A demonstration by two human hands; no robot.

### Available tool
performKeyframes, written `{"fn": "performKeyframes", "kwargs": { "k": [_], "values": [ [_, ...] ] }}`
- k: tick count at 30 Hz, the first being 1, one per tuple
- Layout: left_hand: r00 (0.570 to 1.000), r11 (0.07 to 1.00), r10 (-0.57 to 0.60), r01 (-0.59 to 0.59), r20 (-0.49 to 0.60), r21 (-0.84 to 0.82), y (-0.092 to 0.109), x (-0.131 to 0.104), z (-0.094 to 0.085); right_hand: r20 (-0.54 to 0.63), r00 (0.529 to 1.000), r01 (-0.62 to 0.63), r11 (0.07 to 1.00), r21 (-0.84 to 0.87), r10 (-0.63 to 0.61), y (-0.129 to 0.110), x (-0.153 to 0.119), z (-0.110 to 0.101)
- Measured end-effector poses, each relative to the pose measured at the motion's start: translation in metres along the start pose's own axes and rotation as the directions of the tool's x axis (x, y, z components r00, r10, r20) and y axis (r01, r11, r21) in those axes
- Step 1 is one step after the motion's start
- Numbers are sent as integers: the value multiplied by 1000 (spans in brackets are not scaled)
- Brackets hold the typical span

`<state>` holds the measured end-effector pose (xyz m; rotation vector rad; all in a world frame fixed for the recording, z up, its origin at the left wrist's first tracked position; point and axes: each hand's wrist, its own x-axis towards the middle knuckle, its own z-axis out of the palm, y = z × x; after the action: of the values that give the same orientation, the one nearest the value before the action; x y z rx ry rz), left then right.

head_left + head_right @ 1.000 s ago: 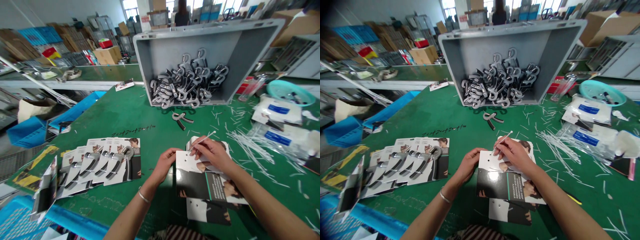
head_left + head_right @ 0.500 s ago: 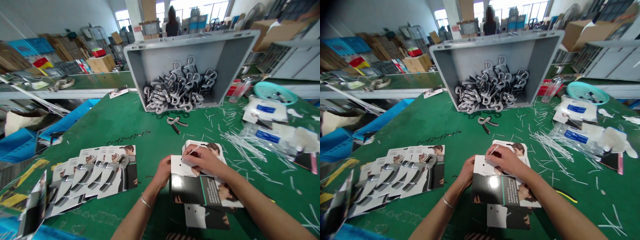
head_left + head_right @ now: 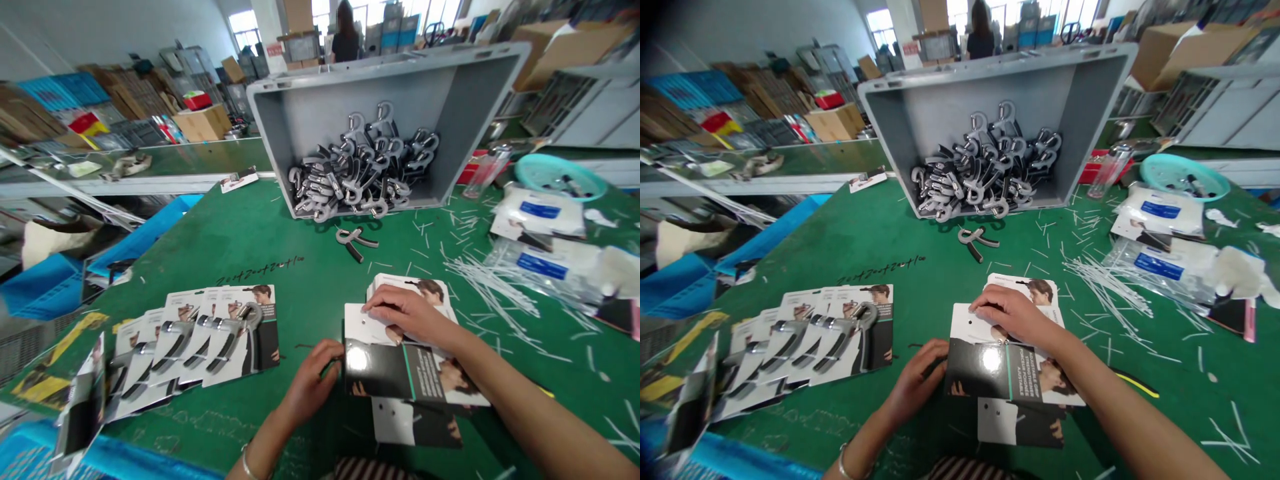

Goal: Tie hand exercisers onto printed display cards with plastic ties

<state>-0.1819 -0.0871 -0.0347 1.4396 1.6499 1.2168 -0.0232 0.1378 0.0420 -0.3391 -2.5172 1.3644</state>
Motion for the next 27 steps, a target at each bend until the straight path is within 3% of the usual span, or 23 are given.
{"fn": "performKeyframes", "kwargs": {
  "k": [3,6,11,17,22,27],
  "values": [
    [987,999,-41,35,-153,-41,6,10,4,0,999,32,998,-47,-32,1,1,2],
    [953,973,-122,60,-276,-223,8,33,16,-15,998,53,994,-96,-54,-1,0,4],
    [938,820,-302,163,-172,-549,12,63,39,-59,995,63,976,-210,-77,-7,-1,8],
    [923,788,-335,163,-191,-594,16,65,40,-88,991,78,960,-271,-105,-7,-1,13],
    [916,757,-352,160,-190,-633,12,63,37,11,985,168,930,-328,-174,-7,-4,11],
    [931,761,-336,179,-143,-623,8,67,34,8,989,142,929,-342,-149,-13,-6,10]
  ]
}}
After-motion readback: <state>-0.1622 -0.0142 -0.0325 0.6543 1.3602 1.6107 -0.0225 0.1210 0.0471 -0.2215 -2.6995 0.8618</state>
